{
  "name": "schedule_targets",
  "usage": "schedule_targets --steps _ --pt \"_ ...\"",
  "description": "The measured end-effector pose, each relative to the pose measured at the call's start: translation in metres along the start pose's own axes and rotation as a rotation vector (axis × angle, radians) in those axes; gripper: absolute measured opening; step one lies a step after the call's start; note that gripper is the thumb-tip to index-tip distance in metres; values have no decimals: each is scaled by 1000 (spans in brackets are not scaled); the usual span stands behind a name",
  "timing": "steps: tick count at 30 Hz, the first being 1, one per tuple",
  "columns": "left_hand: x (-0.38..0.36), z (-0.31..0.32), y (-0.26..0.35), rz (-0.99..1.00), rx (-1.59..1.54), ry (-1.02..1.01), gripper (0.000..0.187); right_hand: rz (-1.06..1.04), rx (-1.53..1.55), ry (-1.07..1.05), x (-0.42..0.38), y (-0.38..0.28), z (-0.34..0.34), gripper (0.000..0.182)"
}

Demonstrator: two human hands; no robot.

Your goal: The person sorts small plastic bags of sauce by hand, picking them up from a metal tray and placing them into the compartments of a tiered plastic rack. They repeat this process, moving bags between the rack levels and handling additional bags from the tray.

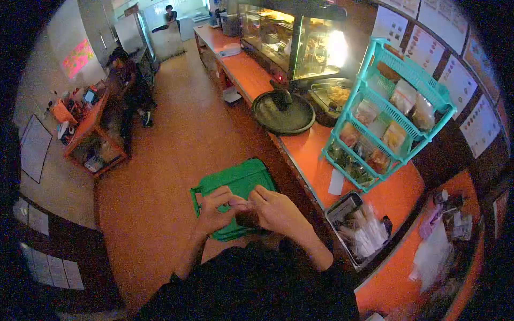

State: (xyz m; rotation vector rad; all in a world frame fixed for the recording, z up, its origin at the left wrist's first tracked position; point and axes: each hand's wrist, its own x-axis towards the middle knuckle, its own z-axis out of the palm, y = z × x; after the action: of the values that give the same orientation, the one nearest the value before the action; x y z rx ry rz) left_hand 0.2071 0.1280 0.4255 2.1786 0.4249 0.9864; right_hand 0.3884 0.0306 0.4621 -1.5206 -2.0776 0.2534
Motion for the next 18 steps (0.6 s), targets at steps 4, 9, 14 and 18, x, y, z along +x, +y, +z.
schedule_targets --steps 4,9,14,18 --pt "-12 -1 -5 -77 -2 12 12 34 59 43 -3 -11 5 16" --pt "-17 -4 -10 -12 -17 -15 7 61 115 49 -9 -15 14 12" --pt "-12 4 -12 5 7 -68 7 114 30 6 -25 -11 10 13" --pt "5 18 -5 43 -22 -108 8 142 6 -36 -34 -5 -12 15"
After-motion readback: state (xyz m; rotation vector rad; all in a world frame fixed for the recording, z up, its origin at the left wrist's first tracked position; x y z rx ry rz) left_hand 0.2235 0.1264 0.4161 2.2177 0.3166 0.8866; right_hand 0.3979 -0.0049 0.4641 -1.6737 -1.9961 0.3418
